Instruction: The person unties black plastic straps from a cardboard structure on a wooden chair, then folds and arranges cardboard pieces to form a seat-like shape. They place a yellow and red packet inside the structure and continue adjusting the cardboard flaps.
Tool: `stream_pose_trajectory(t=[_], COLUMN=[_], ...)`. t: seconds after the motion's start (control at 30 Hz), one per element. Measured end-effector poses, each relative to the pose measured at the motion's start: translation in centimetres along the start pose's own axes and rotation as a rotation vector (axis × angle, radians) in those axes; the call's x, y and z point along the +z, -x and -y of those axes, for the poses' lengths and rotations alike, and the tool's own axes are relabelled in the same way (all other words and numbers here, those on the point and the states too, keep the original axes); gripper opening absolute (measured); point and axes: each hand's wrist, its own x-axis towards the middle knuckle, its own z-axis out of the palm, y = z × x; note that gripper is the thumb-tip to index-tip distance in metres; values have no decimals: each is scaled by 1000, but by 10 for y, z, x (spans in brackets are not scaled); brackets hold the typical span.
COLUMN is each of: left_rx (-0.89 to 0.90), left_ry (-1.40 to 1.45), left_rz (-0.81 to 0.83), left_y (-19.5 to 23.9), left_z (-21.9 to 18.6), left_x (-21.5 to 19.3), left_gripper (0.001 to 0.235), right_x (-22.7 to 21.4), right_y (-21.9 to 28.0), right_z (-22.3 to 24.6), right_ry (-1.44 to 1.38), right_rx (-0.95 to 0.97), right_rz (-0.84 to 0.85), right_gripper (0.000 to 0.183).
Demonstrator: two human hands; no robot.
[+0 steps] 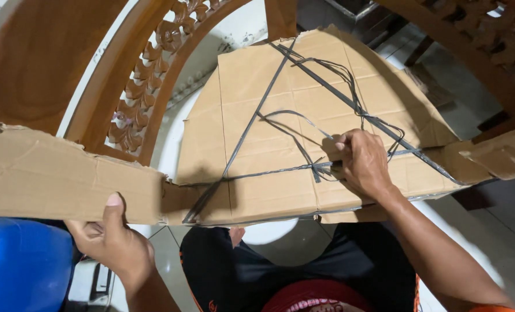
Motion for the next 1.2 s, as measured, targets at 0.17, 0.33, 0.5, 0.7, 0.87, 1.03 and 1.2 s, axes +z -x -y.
stream_pose_trajectory(t=[0.17, 0.33, 0.5, 0.7, 0.87, 1.03, 1.2], left_rx=[19, 63, 465, -22, -574, -686, -910], left_ry=[-191, -228, -409, -132, 229, 214, 483], left_rz=[-55, -114, -379, 629, 896, 687, 276], left_y=[6, 16, 39, 109, 142, 148, 115], left_z=[13, 21, 2, -21, -21, -6, 5], left_x=[3, -6, 17, 38, 67, 59, 40], left_gripper=[44, 66, 74, 39, 67, 53, 43], right_x=[-2, -3, 2, 10, 13, -32, -62], right_y=[-5, -3, 5, 16, 79, 69, 53], right_z=[-2, 3, -5, -13, 44, 116, 104], right_ry=[-18, -7, 51, 48, -194, -410, -374], right_rx=[15, 160, 85, -168, -267, -368, -343], right_rz=[-2, 61, -46, -234, 153, 162, 89], right_gripper=[10, 12, 16, 17, 52, 8, 21])
